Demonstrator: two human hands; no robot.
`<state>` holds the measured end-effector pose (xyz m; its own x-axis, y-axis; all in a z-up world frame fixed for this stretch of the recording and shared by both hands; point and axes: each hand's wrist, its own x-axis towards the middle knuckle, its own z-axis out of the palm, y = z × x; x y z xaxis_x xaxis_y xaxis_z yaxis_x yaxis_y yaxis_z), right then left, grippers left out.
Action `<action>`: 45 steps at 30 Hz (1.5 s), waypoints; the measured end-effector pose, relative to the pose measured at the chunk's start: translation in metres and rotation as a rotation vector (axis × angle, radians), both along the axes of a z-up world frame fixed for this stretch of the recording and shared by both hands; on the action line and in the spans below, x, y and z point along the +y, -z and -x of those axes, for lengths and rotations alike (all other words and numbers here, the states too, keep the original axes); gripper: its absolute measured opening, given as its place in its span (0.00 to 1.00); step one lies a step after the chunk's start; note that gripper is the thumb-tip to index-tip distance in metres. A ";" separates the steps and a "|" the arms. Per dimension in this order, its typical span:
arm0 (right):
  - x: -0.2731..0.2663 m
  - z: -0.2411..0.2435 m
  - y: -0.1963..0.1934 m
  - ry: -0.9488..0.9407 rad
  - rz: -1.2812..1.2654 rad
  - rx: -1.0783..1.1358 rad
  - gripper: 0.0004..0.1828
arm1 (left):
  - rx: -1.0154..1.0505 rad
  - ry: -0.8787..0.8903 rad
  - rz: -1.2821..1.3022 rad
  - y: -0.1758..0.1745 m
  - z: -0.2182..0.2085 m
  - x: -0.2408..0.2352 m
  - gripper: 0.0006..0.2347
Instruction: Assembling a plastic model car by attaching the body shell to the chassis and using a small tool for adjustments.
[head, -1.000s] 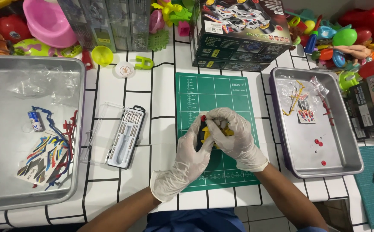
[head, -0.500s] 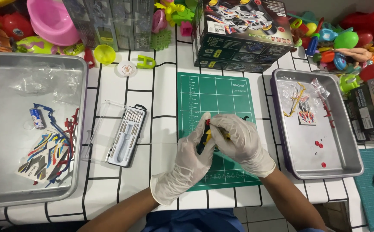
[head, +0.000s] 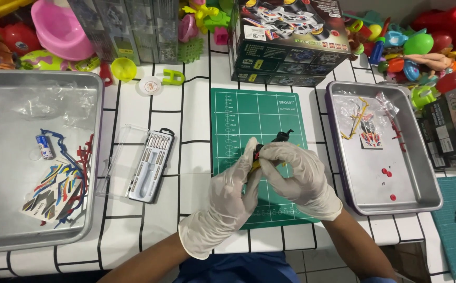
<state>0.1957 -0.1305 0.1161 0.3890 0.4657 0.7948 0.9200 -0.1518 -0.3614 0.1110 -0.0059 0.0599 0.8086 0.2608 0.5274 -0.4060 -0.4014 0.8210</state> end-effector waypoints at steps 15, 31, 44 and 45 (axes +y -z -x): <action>-0.021 0.002 -0.003 -0.018 0.084 0.152 0.10 | -0.064 -0.048 -0.187 0.013 0.003 -0.010 0.19; -0.030 -0.001 0.011 -0.157 0.011 0.172 0.24 | -0.116 -0.112 -0.249 0.007 0.001 -0.012 0.18; -0.028 0.008 0.000 -0.124 0.040 0.286 0.18 | -0.142 -0.029 -0.177 0.015 0.001 -0.011 0.36; -0.028 0.008 0.000 -0.122 0.039 0.287 0.18 | -0.141 -0.027 -0.178 0.014 0.000 -0.012 0.36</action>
<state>0.1877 -0.1582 0.1166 0.5339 0.5511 0.6413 0.7937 -0.0652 -0.6048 0.1106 -0.0174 0.0457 0.7173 0.1745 0.6745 -0.4990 -0.5470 0.6722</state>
